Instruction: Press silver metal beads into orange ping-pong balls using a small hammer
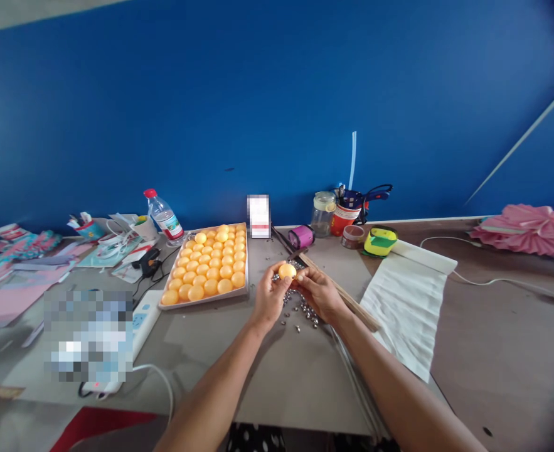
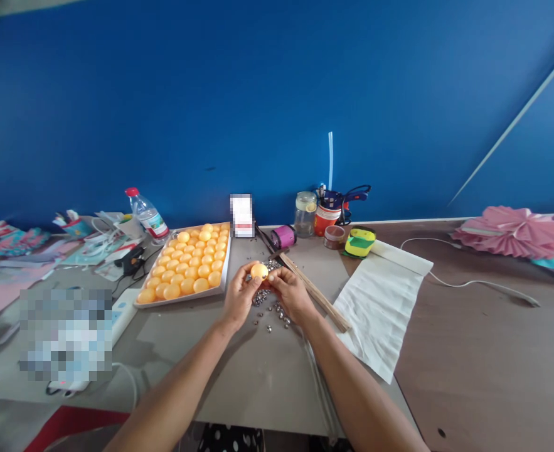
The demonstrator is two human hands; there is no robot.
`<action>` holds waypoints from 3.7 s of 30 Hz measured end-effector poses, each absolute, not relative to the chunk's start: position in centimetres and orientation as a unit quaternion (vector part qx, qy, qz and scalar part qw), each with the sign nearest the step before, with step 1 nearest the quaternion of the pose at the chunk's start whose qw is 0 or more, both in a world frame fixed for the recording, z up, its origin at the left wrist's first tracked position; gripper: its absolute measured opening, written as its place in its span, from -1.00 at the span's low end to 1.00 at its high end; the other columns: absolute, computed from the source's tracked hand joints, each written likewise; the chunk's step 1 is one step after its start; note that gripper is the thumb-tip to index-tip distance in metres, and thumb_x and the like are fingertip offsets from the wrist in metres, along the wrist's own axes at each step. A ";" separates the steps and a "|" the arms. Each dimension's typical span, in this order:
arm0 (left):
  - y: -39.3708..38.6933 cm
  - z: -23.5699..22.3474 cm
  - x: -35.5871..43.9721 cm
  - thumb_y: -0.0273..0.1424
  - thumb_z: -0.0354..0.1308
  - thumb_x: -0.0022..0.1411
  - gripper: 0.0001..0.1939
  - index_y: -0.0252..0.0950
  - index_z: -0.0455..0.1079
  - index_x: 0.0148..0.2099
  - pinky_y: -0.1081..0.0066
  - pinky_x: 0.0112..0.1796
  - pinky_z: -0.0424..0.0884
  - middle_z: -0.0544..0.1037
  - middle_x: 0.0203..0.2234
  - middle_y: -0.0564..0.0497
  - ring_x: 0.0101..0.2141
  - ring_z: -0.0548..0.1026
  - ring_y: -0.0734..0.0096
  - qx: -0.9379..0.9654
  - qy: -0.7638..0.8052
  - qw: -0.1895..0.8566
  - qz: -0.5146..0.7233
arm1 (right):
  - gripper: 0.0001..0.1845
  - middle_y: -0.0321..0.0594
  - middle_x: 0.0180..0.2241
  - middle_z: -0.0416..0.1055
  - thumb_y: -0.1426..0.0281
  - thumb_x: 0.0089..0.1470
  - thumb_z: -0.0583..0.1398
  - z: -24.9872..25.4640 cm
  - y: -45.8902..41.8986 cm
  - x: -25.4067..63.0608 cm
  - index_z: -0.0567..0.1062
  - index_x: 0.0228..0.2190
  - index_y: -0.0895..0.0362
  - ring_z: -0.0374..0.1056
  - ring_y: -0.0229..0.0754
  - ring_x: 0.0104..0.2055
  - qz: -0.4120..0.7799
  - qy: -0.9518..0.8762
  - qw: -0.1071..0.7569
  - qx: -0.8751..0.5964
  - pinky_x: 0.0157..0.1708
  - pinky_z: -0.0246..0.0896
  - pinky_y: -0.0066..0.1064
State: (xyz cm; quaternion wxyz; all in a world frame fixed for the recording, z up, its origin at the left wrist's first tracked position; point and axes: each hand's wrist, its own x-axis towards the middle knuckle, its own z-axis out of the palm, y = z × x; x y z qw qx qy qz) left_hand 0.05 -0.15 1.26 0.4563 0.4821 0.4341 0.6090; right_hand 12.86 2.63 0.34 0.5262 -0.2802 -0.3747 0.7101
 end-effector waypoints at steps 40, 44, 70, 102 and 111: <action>0.5 2.4 -0.8 -0.41 0.31 0.01 -0.66 -0.38 0.37 -0.15 0.42 -0.19 0.41 0.53 -0.33 -0.03 -0.31 0.51 0.44 0.252 0.251 0.683 0.638 | -0.74 -0.14 -0.25 0.44 0.45 0.03 0.06 -1.0 4.1 15.2 0.53 -0.30 0.11 0.34 -0.15 -0.17 0.207 -0.753 0.328 -0.531 -0.10 0.14 -0.37; 0.4 2.5 -0.9 -0.45 0.32 -0.02 -0.65 -0.37 0.38 -0.14 0.47 -0.24 0.43 0.53 -0.33 -0.01 -0.36 0.51 0.50 0.254 0.241 0.690 0.633 | -0.69 -0.10 -0.19 0.42 0.35 0.08 0.08 -0.5 3.1 14.7 0.48 -0.16 0.11 0.33 -0.09 -0.12 0.119 -0.815 0.189 -0.535 -0.10 0.09 -0.31; 0.4 2.2 -1.2 -0.42 0.30 0.01 -0.61 -0.37 0.38 -0.07 0.49 -0.32 0.45 0.54 -0.30 -0.05 -0.41 0.50 0.51 0.261 0.257 0.700 0.613 | -0.87 -0.41 -0.67 0.23 0.31 -0.07 0.20 -0.6 3.8 13.6 0.37 -0.50 0.10 0.11 -0.33 -0.64 0.478 -0.534 0.528 -0.457 -0.61 -0.04 -0.47; 0.1 2.1 -0.1 -0.35 0.35 -0.08 -0.58 -0.31 0.42 -0.13 0.38 -0.30 0.34 0.49 -0.36 0.03 -0.40 0.43 0.44 0.359 0.313 0.645 0.597 | -0.73 -0.37 -0.63 0.26 0.26 -0.21 0.36 1.7 1.9 13.0 0.42 -0.56 0.14 0.10 -0.36 -0.55 0.720 -0.410 0.511 -0.230 -0.47 0.00 -0.45; 0.1 2.0 -0.1 -0.36 0.35 -0.07 -0.58 -0.31 0.42 -0.12 0.35 -0.26 0.35 0.50 -0.36 0.01 -0.37 0.43 0.42 0.356 0.323 0.641 0.599 | -0.71 -0.37 -0.63 0.24 0.22 -0.24 0.36 2.0 1.8 12.9 0.41 -0.58 0.13 0.09 -0.34 -0.55 0.708 -0.416 0.513 -0.249 -0.49 -0.01 -0.44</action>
